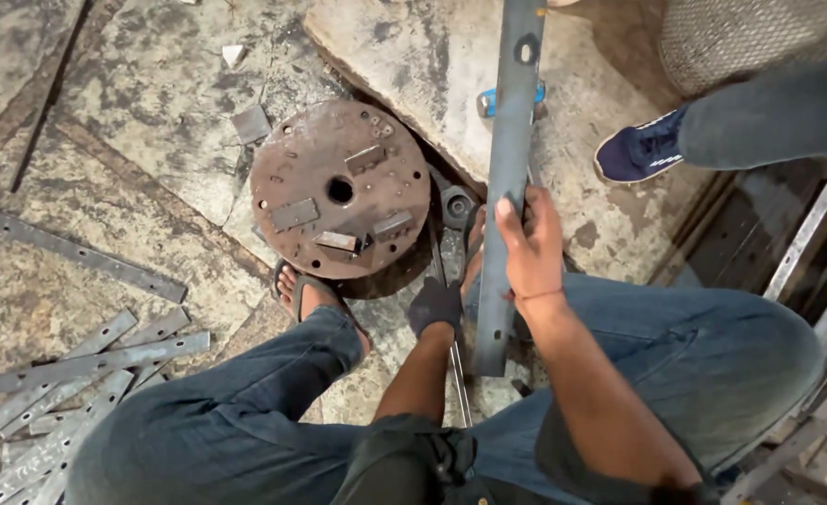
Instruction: Hammering and shaping metal strips on a circular base.
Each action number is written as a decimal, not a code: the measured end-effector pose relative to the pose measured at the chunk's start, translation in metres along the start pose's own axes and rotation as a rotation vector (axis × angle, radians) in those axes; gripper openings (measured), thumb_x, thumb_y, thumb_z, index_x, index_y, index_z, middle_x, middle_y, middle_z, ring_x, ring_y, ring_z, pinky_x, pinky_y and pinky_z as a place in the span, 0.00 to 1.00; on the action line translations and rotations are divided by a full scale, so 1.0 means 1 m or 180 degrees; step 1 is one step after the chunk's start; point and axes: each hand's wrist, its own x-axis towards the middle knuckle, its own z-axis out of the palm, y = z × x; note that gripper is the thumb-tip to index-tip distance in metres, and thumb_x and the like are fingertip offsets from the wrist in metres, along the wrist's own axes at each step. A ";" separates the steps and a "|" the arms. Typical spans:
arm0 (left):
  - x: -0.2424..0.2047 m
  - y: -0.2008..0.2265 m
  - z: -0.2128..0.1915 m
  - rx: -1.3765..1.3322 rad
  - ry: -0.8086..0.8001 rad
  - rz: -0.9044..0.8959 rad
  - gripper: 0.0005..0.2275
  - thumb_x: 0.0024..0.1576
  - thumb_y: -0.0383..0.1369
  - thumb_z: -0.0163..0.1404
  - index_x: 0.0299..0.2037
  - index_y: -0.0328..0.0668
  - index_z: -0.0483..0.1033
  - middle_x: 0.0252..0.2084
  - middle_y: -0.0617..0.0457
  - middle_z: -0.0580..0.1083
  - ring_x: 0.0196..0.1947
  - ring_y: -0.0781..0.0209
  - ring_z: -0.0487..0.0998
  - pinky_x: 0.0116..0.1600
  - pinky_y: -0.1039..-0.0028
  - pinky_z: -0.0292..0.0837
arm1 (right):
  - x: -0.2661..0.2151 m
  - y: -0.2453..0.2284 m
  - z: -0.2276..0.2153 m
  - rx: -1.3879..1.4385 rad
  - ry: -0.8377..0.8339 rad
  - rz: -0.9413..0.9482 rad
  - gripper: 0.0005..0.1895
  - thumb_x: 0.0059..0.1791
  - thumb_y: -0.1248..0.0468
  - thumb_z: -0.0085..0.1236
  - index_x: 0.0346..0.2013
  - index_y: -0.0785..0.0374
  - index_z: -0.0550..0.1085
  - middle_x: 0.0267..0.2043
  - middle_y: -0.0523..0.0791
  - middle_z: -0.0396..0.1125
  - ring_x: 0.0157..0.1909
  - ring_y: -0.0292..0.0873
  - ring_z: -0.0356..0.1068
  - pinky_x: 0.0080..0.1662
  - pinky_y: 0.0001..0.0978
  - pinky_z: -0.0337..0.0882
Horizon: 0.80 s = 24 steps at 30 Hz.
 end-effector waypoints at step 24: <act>0.044 -0.045 0.040 0.0319 0.0075 0.0553 0.15 0.55 0.43 0.53 0.49 0.48 0.76 0.48 0.40 0.78 0.52 0.40 0.79 0.54 0.54 0.74 | -0.019 0.023 -0.014 -0.0028 -0.0037 -0.0777 0.18 0.57 0.55 0.57 0.52 0.65 0.68 0.40 0.40 0.65 0.40 0.31 0.63 0.44 0.27 0.66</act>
